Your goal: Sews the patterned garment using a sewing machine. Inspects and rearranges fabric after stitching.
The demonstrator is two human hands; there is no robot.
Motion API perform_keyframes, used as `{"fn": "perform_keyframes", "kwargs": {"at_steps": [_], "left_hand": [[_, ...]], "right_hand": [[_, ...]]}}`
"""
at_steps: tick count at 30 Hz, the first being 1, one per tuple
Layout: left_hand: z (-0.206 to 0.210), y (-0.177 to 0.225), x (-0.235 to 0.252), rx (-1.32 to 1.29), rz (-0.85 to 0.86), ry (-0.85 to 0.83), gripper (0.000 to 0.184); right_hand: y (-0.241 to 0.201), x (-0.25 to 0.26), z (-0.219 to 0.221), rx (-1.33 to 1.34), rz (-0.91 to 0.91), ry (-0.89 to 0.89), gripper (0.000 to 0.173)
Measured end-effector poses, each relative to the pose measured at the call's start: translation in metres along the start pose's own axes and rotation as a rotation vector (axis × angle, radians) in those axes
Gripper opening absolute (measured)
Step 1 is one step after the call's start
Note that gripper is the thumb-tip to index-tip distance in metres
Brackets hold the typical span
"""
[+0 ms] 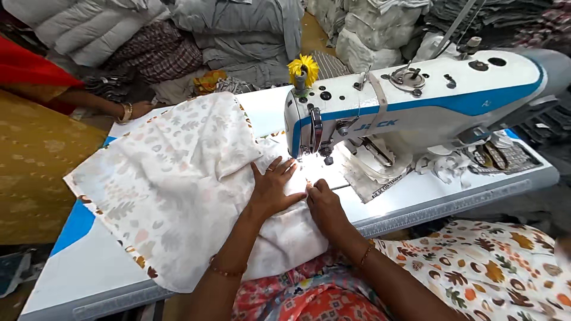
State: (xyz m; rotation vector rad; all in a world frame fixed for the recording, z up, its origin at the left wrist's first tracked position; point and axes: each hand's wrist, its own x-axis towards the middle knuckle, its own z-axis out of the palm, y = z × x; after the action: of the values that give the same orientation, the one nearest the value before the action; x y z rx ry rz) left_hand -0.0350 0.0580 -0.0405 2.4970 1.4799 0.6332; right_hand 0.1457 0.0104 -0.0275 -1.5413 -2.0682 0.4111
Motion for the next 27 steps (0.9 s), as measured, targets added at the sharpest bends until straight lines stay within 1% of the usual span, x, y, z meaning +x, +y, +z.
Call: {"fn": "perform_keyframes", "kwargs": {"at_steps": [1, 2, 3, 4, 6, 8, 10, 11, 12, 13, 14, 15, 16, 17, 18, 19, 20, 21, 22, 23, 25, 27], "left_hand": [[-0.003, 0.007, -0.005, -0.002, 0.072, 0.044, 0.066], [-0.008, 0.019, -0.013, -0.01, 0.134, 0.071, 0.053], [-0.014, 0.035, -0.024, -0.008, 0.163, 0.062, 0.041], [-0.017, 0.051, -0.034, 0.003, 0.144, 0.04, 0.031], [-0.011, 0.077, -0.051, 0.007, 0.003, 0.037, 0.023], [0.0, 0.081, -0.059, 0.003, -0.133, 0.126, 0.024], [0.003, 0.075, -0.063, 0.046, -0.218, 0.208, 0.032], [0.001, 0.073, -0.066, 0.073, -0.276, 0.188, 0.04], [-0.005, 0.073, -0.069, 0.093, -0.35, 0.119, 0.05], [-0.015, 0.077, -0.07, 0.119, -0.432, 0.004, 0.061], [-0.028, 0.084, -0.069, 0.139, -0.513, -0.122, 0.071], [-0.041, 0.092, -0.064, 0.139, -0.576, -0.227, 0.077], [-0.047, 0.099, -0.06, 0.137, -0.586, -0.241, 0.075], [-0.045, 0.1, -0.058, 0.14, -0.515, -0.133, 0.065], [-0.035, 0.098, -0.056, 0.135, -0.406, 0.006, 0.052], [-0.023, 0.096, -0.052, 0.105, -0.311, 0.107, 0.042], [-0.011, 0.095, -0.046, 0.06, -0.25, 0.16, 0.036], [0.0, 0.094, -0.04, 0.011, -0.235, 0.175, 0.035], [0.01, 0.094, -0.036, -0.016, -0.258, 0.173, 0.036], [0.016, 0.094, -0.035, -0.019, -0.305, 0.16, 0.038], [0.024, 0.093, -0.039, 0.043, -0.376, 0.142, 0.04], [0.028, 0.095, -0.043, 0.135, -0.381, 0.164, 0.041]], "right_hand": [[-0.004, 0.002, -0.006, -0.006, 0.046, -0.088, 0.017], [-0.007, 0.001, -0.01, -0.01, 0.079, -0.156, 0.019], [-0.009, -0.003, -0.011, -0.016, 0.089, -0.178, 0.019], [-0.01, -0.009, -0.008, -0.014, 0.072, -0.144, 0.019], [-0.013, -0.024, -0.008, 0.025, 0.085, -0.112, 0.025], [-0.019, -0.037, -0.02, 0.187, 0.169, -0.172, 0.04], [-0.014, -0.058, -0.033, 0.426, 0.183, -0.253, 0.055], [-0.007, -0.07, -0.038, 0.526, 0.166, -0.298, 0.058], [0.003, -0.082, -0.041, 0.583, 0.143, -0.355, 0.054], [0.015, -0.092, -0.042, 0.587, 0.098, -0.409, 0.046], [0.029, -0.102, -0.039, 0.524, 0.005, -0.41, 0.036], [0.04, -0.109, -0.036, 0.394, -0.138, -0.339, 0.027], [0.048, -0.11, -0.034, 0.262, -0.251, -0.21, 0.019], [0.049, -0.1, -0.037, 0.21, -0.274, -0.084, 0.021], [0.045, -0.082, -0.038, 0.206, -0.234, 0.02, 0.026], [0.04, -0.06, -0.037, 0.216, -0.158, 0.08, 0.026], [0.034, -0.036, -0.032, 0.209, -0.068, 0.078, 0.025], [0.025, -0.013, -0.028, 0.208, 0.03, 0.019, 0.029], [0.015, 0.005, -0.023, 0.187, 0.107, -0.027, 0.036], [0.006, 0.017, -0.015, 0.132, 0.149, -0.037, 0.038], [-0.005, 0.017, -0.003, 0.011, 0.148, -0.031, 0.031], [-0.003, 0.002, 0.006, -0.041, 0.059, 0.029, 0.026]]}}
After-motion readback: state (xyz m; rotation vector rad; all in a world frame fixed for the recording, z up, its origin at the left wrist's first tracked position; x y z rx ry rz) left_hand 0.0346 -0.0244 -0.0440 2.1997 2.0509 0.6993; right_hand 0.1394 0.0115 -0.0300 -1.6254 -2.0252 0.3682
